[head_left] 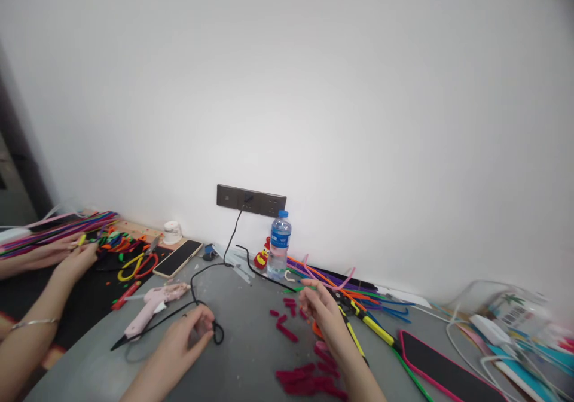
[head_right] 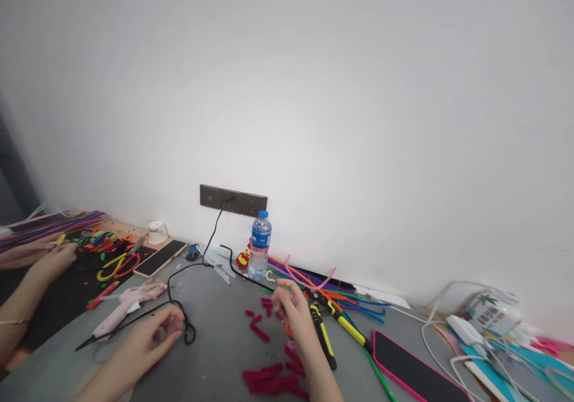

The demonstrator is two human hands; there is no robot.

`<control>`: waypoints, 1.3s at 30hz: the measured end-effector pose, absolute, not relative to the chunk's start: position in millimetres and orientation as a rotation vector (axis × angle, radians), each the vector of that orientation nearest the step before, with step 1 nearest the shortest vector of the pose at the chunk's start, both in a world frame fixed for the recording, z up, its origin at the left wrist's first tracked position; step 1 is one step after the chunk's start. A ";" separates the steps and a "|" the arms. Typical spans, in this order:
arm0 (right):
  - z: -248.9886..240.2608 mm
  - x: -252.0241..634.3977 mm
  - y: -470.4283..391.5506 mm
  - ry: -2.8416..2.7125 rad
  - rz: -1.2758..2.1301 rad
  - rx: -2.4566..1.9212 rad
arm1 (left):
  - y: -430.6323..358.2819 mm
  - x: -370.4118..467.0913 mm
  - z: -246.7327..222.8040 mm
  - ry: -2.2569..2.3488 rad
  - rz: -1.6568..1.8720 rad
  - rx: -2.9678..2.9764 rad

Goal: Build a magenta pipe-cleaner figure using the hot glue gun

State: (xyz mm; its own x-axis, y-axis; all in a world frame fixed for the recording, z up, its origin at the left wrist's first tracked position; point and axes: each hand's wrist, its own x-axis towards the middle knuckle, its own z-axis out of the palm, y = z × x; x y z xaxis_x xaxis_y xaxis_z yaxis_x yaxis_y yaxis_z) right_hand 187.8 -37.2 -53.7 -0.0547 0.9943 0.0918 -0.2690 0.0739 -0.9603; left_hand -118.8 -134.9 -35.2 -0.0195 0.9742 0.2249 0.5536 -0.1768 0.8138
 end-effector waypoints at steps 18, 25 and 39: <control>-50.2 179.5 -39.4 -1.164 1.280 -0.911 | -109.6 -93.4 -76.6 1.147 1.420 0.851; -39.6 149.8 -66.3 -1.627 1.102 -0.914 | -94.7 -33.1 -35.2 0.978 1.531 0.807; -141.6 51.0 -117.2 -2.289 -0.239 -0.449 | -76.8 -46.6 21.0 0.966 1.384 1.351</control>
State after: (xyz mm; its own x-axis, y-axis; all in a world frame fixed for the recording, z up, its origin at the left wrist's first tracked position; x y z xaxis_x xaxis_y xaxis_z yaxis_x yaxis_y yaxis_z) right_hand 51.0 -117.2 -141.6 -0.6367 0.2444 0.7314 0.3902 0.9202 0.0322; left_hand -46.6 -76.8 21.0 0.0506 0.9665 0.2517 -0.0966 -0.2461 0.9644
